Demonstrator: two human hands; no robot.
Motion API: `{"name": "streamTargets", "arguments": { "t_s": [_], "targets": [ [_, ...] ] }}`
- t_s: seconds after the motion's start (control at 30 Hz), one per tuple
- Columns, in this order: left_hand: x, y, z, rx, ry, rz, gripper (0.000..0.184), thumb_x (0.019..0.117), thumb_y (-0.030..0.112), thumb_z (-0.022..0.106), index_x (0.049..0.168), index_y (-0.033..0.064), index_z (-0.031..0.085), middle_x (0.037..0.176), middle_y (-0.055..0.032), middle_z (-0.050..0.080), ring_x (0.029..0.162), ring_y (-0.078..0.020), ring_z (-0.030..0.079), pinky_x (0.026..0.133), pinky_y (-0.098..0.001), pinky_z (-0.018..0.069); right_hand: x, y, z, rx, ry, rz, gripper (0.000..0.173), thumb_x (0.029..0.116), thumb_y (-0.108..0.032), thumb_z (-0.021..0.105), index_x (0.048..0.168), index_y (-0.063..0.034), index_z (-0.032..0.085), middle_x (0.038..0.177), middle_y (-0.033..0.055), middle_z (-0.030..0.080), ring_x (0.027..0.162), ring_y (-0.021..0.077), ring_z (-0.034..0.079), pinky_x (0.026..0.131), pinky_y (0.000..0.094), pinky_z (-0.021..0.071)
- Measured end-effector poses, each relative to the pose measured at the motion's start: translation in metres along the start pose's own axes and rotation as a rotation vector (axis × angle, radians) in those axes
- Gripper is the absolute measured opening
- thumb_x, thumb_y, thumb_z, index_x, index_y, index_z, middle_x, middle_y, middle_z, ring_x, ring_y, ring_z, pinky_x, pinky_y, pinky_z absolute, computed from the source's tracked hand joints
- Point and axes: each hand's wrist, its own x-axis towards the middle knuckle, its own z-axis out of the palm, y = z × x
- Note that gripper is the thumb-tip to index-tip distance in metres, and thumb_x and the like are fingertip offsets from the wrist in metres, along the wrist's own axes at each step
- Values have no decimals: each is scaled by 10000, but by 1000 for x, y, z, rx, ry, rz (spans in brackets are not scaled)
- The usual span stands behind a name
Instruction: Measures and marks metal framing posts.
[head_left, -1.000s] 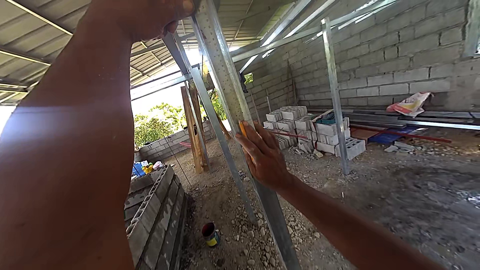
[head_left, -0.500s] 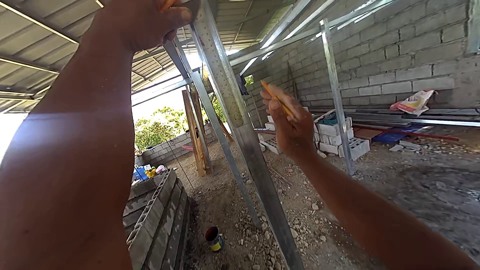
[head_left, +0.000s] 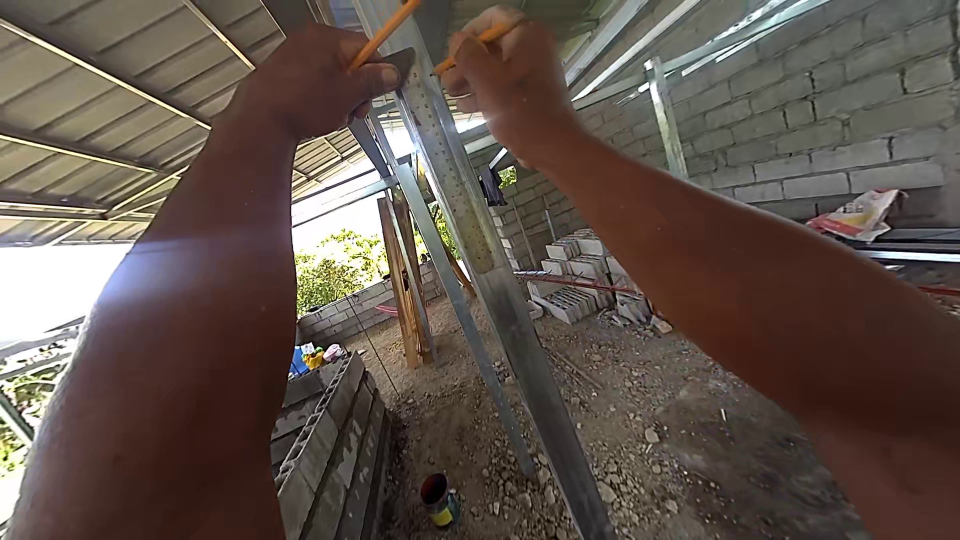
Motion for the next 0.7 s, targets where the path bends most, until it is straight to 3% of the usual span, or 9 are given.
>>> {"name": "streamTargets", "arguments": {
  "t_s": [0.27,0.5,0.7],
  "targets": [
    [-2,3,-1,38,-17,1,339,1052,468,522,1014,155,647,669,68,518,505,-13,442,471,-195,377,10,-4,7,-38,11,58,169,1059,-210,562,1043,-65,646,863,35,732,799,124,744,762,314,648],
    [0,-1,-1,3,-29,1,333,1050,465,527,981,161,644,646,59,505,473,-22,423,432,-194,348,10,-7,8,-103,-8,77,154,1055,-220,573,1049,-82,641,863,23,725,789,101,735,727,285,633],
    [3,-4,-1,15,-30,17,330,1053,459,525,988,158,641,664,54,523,488,-21,448,443,-193,372,13,-8,8,-137,-12,72,161,1053,-225,579,1024,-81,645,866,21,727,781,99,730,722,283,626]
  ]
}}
